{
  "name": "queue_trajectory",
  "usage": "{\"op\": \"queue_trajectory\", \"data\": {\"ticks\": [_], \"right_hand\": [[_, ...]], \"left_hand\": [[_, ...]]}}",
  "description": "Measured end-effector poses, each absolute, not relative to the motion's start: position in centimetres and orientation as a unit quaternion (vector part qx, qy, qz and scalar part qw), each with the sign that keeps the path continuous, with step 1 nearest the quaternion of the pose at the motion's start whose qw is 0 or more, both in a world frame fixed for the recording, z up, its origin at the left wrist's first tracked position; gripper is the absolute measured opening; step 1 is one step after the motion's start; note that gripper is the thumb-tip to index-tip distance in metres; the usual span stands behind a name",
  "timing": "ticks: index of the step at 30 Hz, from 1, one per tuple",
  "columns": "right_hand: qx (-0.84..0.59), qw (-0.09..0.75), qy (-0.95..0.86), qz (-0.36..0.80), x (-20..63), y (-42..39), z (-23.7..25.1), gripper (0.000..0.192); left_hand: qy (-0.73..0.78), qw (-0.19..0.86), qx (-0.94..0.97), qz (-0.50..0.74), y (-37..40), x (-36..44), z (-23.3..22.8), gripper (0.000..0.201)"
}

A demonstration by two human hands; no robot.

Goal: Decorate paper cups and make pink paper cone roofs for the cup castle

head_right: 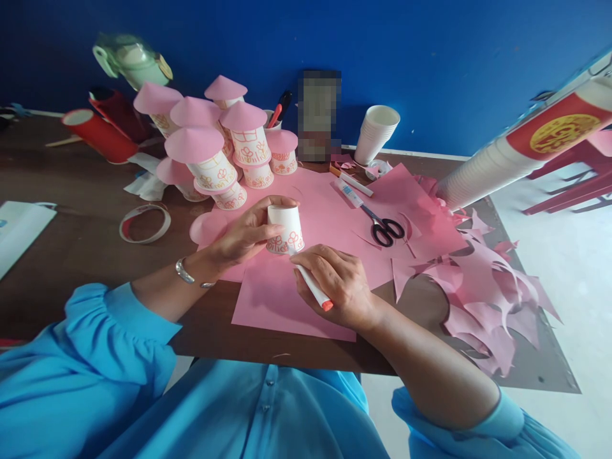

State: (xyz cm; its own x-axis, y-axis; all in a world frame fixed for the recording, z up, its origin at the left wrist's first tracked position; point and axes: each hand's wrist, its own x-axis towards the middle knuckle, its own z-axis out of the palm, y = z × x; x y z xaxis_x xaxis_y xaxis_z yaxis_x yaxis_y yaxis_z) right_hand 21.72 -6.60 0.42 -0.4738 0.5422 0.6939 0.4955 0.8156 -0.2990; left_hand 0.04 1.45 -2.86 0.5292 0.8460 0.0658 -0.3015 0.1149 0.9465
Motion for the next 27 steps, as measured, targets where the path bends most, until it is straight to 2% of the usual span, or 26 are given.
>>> {"op": "queue_trajectory", "data": {"ticks": [7, 27], "right_hand": [[-0.307, 0.416, -0.855, 0.033, 21.68, -6.59, 0.23, 0.032], [-0.295, 0.409, -0.862, 0.05, 21.25, -6.66, 0.15, 0.022]], "left_hand": [[0.246, 0.707, 0.523, 0.408, 1.52, -0.03, -3.08, 0.049], [0.26, 0.697, 0.528, 0.41, 1.47, 0.08, -3.01, 0.047]]}}
